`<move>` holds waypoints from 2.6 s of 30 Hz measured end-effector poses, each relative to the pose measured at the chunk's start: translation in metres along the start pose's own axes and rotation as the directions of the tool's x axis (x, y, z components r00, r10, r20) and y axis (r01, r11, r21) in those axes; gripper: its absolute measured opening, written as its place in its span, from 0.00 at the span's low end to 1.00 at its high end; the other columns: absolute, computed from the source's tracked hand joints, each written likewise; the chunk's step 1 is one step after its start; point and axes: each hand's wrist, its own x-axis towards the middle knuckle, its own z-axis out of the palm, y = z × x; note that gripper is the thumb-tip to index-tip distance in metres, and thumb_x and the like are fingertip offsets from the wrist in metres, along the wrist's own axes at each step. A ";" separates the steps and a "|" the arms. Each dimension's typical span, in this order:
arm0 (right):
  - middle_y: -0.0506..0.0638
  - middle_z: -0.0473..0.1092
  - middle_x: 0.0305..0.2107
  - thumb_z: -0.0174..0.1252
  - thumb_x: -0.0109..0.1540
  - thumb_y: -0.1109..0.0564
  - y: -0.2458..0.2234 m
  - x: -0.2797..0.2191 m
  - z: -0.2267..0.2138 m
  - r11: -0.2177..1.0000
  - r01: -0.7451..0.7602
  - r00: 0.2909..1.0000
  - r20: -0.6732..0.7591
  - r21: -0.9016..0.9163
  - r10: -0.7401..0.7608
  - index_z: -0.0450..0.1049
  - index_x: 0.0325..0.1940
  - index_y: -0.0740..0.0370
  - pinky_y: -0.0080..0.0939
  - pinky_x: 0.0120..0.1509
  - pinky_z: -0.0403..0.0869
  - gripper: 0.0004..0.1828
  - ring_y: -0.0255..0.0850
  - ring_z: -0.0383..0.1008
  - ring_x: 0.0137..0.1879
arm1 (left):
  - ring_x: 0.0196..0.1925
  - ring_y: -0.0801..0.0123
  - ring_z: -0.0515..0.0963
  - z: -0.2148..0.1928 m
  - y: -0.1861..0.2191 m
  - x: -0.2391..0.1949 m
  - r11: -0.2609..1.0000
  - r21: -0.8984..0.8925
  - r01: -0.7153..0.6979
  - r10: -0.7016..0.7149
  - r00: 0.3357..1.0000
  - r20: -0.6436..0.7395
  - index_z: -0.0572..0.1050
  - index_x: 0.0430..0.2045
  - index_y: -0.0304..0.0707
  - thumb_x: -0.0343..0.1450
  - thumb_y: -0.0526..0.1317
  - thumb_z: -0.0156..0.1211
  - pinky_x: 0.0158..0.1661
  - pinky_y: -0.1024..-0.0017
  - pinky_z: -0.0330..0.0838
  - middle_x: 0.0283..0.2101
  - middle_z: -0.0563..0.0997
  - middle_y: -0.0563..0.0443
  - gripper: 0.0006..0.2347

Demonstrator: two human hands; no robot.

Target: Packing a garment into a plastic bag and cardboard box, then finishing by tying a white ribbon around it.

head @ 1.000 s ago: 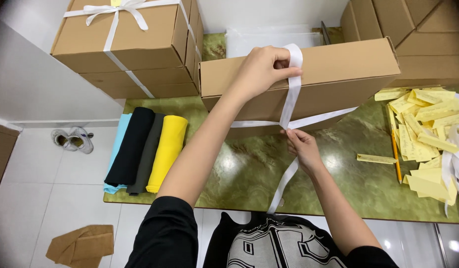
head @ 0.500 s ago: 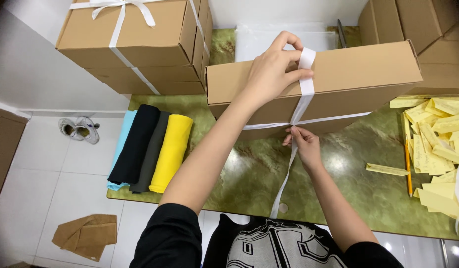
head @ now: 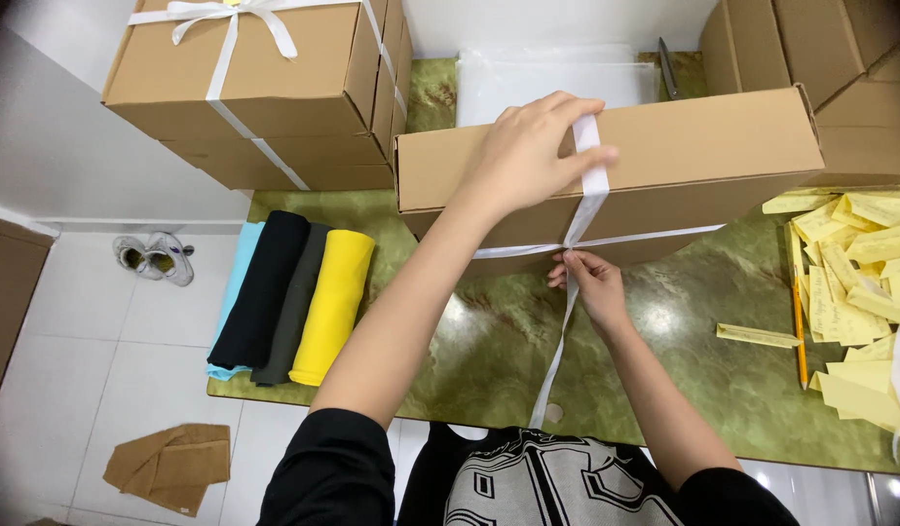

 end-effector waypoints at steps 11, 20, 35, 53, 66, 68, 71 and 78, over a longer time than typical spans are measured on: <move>0.57 0.81 0.41 0.58 0.71 0.53 -0.007 0.002 -0.013 0.991 -0.062 0.988 0.131 -0.118 0.077 0.83 0.39 0.67 0.39 0.48 0.78 0.16 0.40 0.79 0.30 | 0.63 0.52 0.72 -0.003 -0.003 0.005 0.962 0.229 -0.145 0.108 0.980 0.167 0.61 0.68 0.43 0.60 0.65 0.76 0.58 0.52 0.60 0.64 0.70 0.47 0.45; 0.51 0.84 0.47 0.66 0.65 0.52 0.016 -0.041 -0.029 0.897 -0.387 0.898 0.132 -0.214 0.419 0.87 0.50 0.62 0.33 0.61 0.73 0.15 0.36 0.79 0.54 | 0.68 0.53 0.70 -0.048 -0.016 -0.014 0.992 0.037 -0.124 0.115 0.976 0.186 0.63 0.68 0.43 0.61 0.61 0.74 0.61 0.51 0.60 0.66 0.71 0.48 0.42; 0.46 0.62 0.22 0.46 0.74 0.57 0.094 -0.007 -0.082 0.835 -0.537 0.765 0.349 -0.118 0.542 0.75 0.37 0.64 0.31 0.32 0.56 0.16 0.32 0.57 0.27 | 0.60 0.72 0.76 -0.132 0.006 -0.060 0.968 -0.230 -0.101 0.144 0.974 0.178 0.69 0.65 0.42 0.64 0.50 0.75 0.57 0.74 0.67 0.62 0.77 0.57 0.34; 0.51 0.74 0.59 0.53 0.67 0.59 -0.198 -0.005 0.006 0.890 -0.415 0.855 0.253 -0.190 0.452 0.70 0.67 0.64 0.39 0.72 0.73 0.23 0.42 0.75 0.64 | 0.70 0.65 0.68 -0.145 0.000 -0.150 0.979 -0.189 -0.076 0.135 0.937 0.321 0.62 0.70 0.48 0.59 0.49 0.78 0.67 0.65 0.57 0.69 0.69 0.53 0.42; 0.59 0.78 0.52 0.61 0.64 0.59 -0.267 0.013 0.059 0.933 -0.240 0.942 0.167 -0.269 0.291 0.75 0.60 0.70 0.40 0.72 0.79 0.21 0.43 0.81 0.60 | 0.64 0.57 0.72 -0.019 0.035 -0.222 0.871 0.354 -0.339 0.342 0.938 0.057 0.64 0.70 0.47 0.53 0.60 0.83 0.59 0.58 0.62 0.66 0.73 0.51 0.49; 0.58 0.78 0.52 0.60 0.65 0.60 -0.266 0.008 0.059 0.946 -0.221 0.949 0.172 -0.236 0.264 0.75 0.61 0.71 0.40 0.73 0.79 0.20 0.43 0.81 0.60 | 0.62 0.59 0.74 -0.005 0.045 -0.237 0.850 0.415 -0.323 0.355 0.935 0.001 0.66 0.69 0.46 0.51 0.60 0.84 0.58 0.59 0.63 0.66 0.74 0.51 0.49; 0.58 0.78 0.52 0.58 0.66 0.61 -0.259 -0.003 0.053 0.959 -0.198 0.954 0.186 -0.205 0.237 0.74 0.62 0.71 0.39 0.74 0.77 0.20 0.42 0.80 0.61 | 0.62 0.65 0.76 0.033 0.048 -0.264 0.798 0.536 -0.277 0.361 0.931 -0.057 0.67 0.67 0.49 0.48 0.62 0.86 0.58 0.62 0.64 0.67 0.74 0.54 0.51; 0.49 0.81 0.46 0.66 0.65 0.59 -0.213 -0.053 0.046 0.939 -0.039 0.993 0.089 -0.341 0.073 0.80 0.58 0.59 0.34 0.61 0.80 0.17 0.35 0.83 0.53 | 0.67 0.62 0.72 0.240 -0.025 -0.303 0.810 0.575 -0.113 0.373 0.857 -0.357 0.70 0.66 0.67 0.72 0.47 0.66 0.64 0.57 0.60 0.65 0.73 0.55 0.24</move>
